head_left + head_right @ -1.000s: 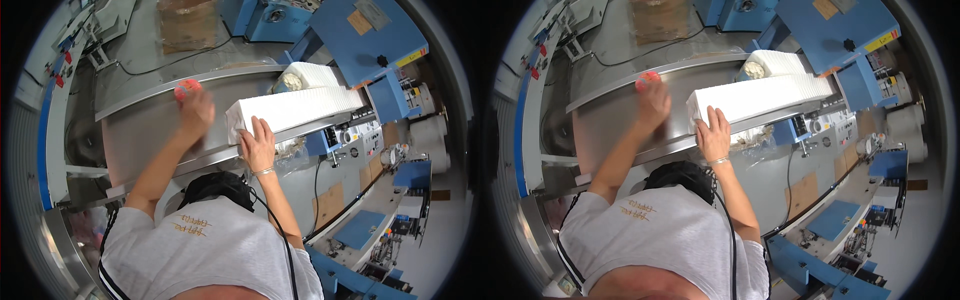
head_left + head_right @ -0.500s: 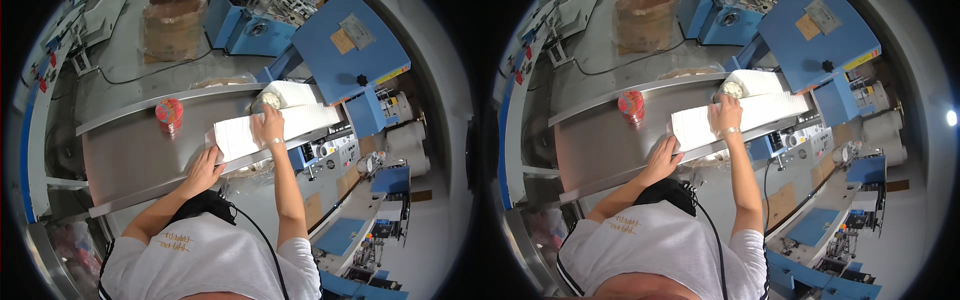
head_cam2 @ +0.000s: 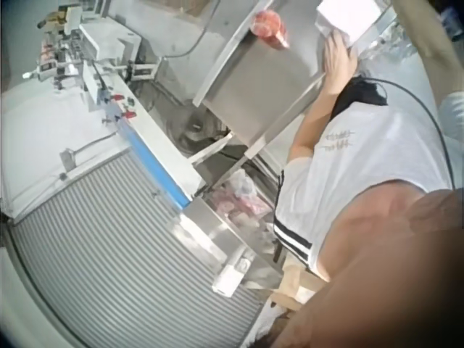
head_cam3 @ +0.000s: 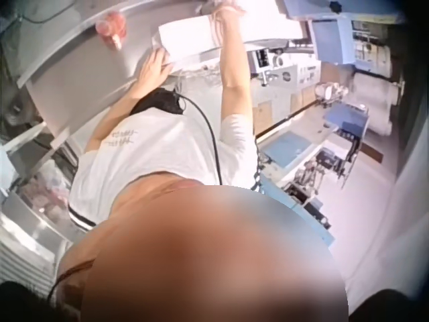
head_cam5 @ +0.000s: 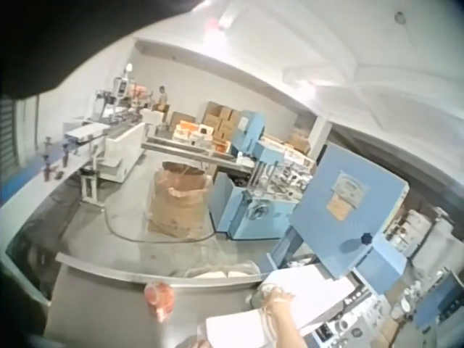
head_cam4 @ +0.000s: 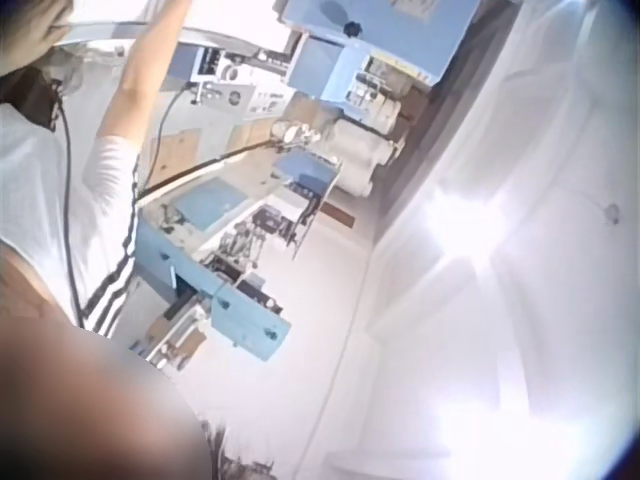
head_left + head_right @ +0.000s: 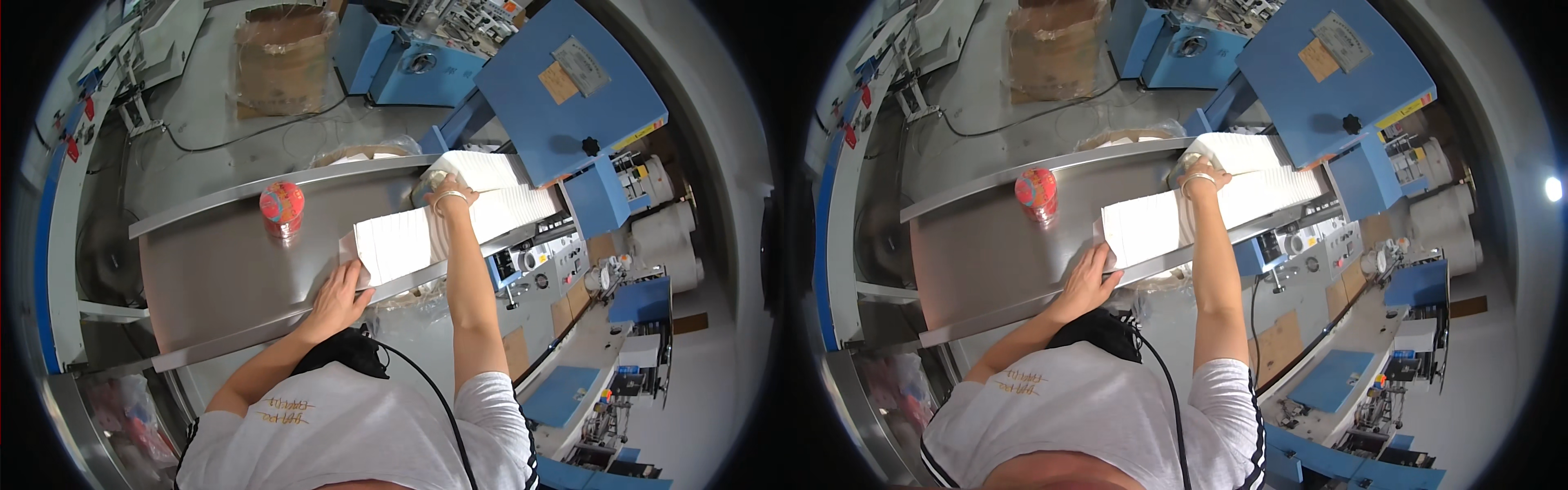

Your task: Placing individual paper napkins from a stack onto a moving conveyor belt for packaging.

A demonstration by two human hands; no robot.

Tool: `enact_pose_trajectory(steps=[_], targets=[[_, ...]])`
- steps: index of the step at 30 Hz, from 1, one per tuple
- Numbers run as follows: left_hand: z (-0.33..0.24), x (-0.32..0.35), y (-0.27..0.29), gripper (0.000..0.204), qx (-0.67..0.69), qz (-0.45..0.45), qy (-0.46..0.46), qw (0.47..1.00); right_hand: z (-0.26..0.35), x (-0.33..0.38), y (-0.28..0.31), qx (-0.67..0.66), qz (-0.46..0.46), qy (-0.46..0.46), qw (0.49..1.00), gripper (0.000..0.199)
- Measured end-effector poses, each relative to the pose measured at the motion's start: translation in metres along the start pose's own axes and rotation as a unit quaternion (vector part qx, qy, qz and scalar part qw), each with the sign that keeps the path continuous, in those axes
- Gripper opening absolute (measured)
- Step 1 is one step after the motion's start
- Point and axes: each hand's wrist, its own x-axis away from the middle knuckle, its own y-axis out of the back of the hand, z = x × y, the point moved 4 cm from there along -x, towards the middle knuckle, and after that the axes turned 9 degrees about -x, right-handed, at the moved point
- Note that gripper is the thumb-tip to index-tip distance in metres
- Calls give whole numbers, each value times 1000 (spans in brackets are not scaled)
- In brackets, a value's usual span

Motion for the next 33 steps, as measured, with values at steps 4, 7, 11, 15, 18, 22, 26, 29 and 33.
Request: enact_pose_trajectory(steps=[4, 7, 11, 15, 18, 22, 26, 29, 33], targets=[[1, -3, -4, 56, 1, 8, 1, 1000, 14, 10, 13, 23, 28, 5, 999, 79], [0, -3, -4, 55, 3, 6, 0, 1000, 20, 9, 11, -12, -5, 27, 1000, 59], [3, -4, -3, 55, -3, -5, -6, 1000, 32, 11, 6, -36, -56, 23, 998, 41], [-1, -7, 1, 55, -9, 2, -7, 1000, 24, 2, -5, -49, -120, 51, 990, 34], [2, 1, -1, 56, -7, -12, -1, 1000, 20, 18, -3, -78, -119, 88, 986, 41], [2, 5, -4, 59, -1, -2, 14, 1000, 1, 68, 0, -229, -240, 229, 915, 40], [8, 10, -6, 60, 28, -26, 10, 999, -20, 133, 15, -414, -256, 371, 791, 32], [13, 9, -11, 63, 13, -56, -8, 998, -51, 158, 12, -541, -179, 273, 775, 18], [5, -1, -9, 76, -32, -27, 1, 999, -104, 171, -7, -539, -70, 228, 808, 18]])
